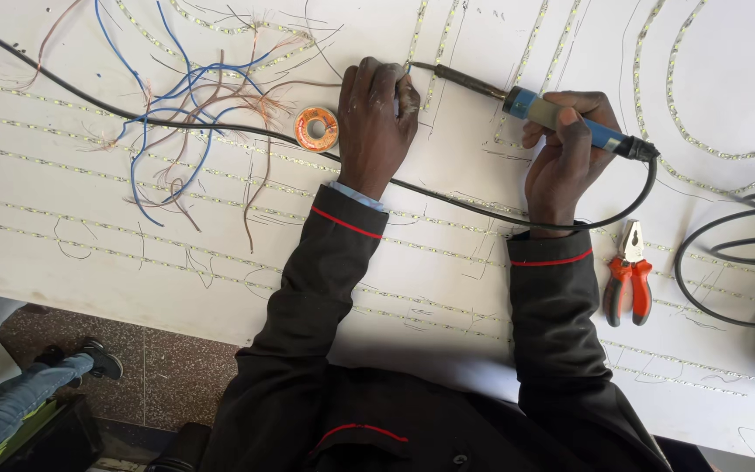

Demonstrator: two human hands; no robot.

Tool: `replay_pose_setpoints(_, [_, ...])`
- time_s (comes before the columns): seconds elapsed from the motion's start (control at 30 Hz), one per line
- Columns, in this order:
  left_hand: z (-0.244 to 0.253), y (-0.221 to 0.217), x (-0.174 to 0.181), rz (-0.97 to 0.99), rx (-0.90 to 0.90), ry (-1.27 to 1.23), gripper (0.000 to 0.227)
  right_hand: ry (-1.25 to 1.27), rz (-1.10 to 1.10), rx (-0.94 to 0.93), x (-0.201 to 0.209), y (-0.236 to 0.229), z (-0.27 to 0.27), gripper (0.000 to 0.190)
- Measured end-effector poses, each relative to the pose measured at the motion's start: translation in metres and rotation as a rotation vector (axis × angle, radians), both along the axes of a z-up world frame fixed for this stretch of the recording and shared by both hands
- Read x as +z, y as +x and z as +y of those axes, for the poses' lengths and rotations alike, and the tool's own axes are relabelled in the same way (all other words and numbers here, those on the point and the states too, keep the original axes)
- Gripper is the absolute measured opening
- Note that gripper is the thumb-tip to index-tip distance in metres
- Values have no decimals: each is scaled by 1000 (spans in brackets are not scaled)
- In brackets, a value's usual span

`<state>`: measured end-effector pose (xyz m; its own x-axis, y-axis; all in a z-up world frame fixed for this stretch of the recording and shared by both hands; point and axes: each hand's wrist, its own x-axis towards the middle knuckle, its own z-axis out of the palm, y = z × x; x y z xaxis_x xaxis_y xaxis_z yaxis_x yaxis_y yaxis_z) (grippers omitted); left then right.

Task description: The person uses a soldering iron to join exposed wire ends to LED strip contacts on a white board. They repeatedly apply solder to different connection points along the strips, handling wires and the soldering iron throughout.

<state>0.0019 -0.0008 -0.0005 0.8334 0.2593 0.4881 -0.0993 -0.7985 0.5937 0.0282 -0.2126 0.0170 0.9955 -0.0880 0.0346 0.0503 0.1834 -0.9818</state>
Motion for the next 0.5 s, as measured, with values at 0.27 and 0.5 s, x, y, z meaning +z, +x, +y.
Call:
replay_pose_setpoints(0.27, [-1,1,1,-9,40,48,8,9,-8,-13,0,-1,1,25])
replay_pose_setpoints(0.5, [-1,2,1,4,48,45,13,10,-8,-15,3,-1,2,26])
